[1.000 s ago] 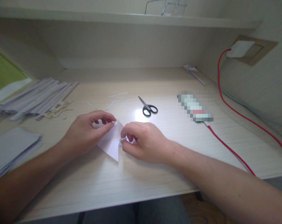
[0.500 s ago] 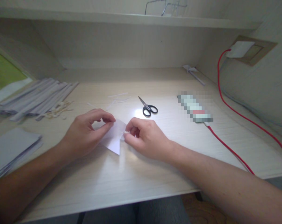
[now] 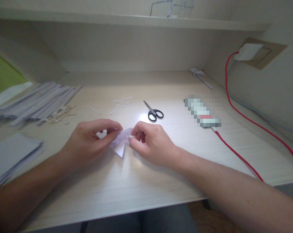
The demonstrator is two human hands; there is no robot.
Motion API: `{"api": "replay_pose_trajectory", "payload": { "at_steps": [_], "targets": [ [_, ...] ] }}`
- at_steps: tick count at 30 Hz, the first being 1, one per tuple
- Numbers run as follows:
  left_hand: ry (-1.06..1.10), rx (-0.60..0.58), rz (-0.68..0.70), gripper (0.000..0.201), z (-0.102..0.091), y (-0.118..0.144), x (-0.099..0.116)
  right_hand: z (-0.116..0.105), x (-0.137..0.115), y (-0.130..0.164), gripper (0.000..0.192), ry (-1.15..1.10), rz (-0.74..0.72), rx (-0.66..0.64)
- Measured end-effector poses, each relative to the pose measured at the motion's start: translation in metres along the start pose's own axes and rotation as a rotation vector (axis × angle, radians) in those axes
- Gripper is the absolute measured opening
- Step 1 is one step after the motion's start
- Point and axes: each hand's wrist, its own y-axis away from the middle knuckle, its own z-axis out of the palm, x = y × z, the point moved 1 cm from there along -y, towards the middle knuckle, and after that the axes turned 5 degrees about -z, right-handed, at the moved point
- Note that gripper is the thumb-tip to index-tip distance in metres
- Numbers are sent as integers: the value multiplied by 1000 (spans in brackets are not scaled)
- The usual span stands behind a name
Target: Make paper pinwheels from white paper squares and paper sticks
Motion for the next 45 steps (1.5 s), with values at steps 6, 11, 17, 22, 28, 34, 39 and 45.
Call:
{"api": "replay_pose_trajectory", "payload": {
  "at_steps": [6, 11, 17, 22, 28, 34, 39, 45],
  "targets": [
    [9, 12, -9, 18, 0, 0, 2, 0, 1, 1, 6, 17, -27, 7],
    [21, 9, -33, 16, 0, 1, 1, 0, 2, 0, 10, 7, -11, 40],
    [12, 38, -28, 17, 1, 2, 0, 0, 7, -3, 15, -23, 170, 60],
    [46, 35, -12, 16, 1, 2, 2, 0, 4, -1, 15, -83, 71, 39],
    [67, 14, 41, 14, 0, 3, 2, 0, 0, 2, 9, -26, -52, 22],
    [86, 17, 88, 13, 1, 4, 0, 0, 1, 2, 11, -22, -61, 27],
    [93, 3, 83, 15, 1, 4, 1, 0, 0, 2, 11, -16, -65, 30],
    [102, -12, 86, 17, 1, 5, 0, 1, 1, 2, 12, -17, -67, 31]
  ]
}}
